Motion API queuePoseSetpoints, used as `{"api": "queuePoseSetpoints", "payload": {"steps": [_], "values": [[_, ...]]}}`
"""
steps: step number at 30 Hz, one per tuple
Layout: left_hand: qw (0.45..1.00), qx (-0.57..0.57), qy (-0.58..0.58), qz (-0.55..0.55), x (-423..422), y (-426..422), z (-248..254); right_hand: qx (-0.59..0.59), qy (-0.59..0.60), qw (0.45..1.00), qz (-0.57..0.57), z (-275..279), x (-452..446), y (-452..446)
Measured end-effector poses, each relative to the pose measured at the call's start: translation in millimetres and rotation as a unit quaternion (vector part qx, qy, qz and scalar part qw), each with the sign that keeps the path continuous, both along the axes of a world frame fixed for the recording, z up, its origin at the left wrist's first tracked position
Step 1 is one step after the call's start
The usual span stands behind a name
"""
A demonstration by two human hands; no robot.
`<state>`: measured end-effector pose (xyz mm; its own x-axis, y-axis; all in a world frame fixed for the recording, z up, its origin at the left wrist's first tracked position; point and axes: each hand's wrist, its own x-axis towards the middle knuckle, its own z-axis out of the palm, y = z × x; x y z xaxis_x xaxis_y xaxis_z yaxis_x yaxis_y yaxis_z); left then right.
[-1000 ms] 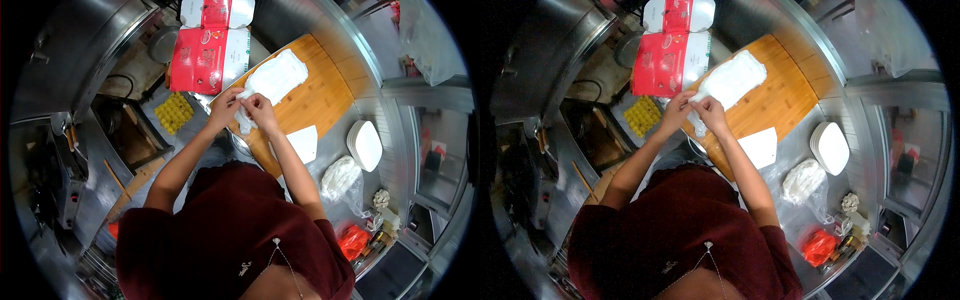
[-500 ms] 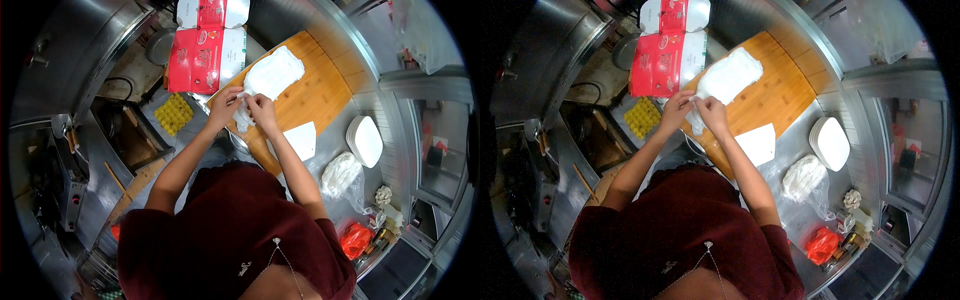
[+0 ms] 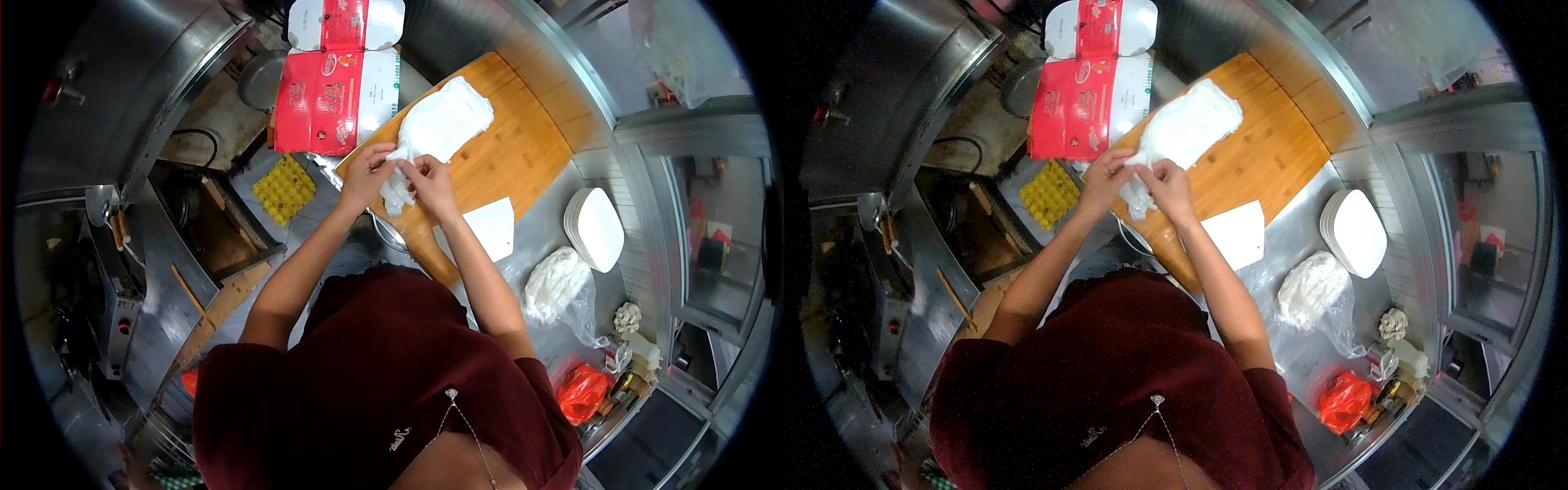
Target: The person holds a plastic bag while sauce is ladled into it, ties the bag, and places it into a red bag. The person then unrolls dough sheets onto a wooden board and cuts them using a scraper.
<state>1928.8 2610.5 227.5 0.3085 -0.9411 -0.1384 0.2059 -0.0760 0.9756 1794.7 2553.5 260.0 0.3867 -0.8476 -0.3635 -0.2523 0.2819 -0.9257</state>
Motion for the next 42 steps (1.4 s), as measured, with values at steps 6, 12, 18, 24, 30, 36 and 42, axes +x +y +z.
{"api": "queuePoseSetpoints", "payload": {"steps": [6, 12, 18, 24, 30, 36, 42], "values": [[0.991, 0.042, 0.091, 0.088, 8, 7, -1, -0.012, -0.036, 0.999, -0.021, -26, -16, -18], [0.987, 0.073, 0.038, 0.139, 25, 23, -29, 0.096, -0.13, 0.977, -0.14, -1, -50, -54], [0.887, -0.103, -0.448, 0.053, -19, 7, 28, 0.106, -0.191, 0.964, -0.153, 7, -63, -58], [0.853, -0.02, -0.518, -0.066, -39, -14, 61, -0.036, -0.119, 0.991, -0.057, 15, -29, -25], [0.995, 0.059, 0.058, -0.064, -41, -23, 17, -0.154, -0.137, 0.978, -0.033, -17, -20, -10], [0.967, 0.129, -0.009, -0.221, -21, -28, -9, 0.019, -0.151, 0.985, -0.08, -50, -19, -16], [0.967, 0.11, -0.014, -0.231, -13, -43, 32, -0.055, -0.191, 0.98, 0.03, -28, -30, -26]]}}
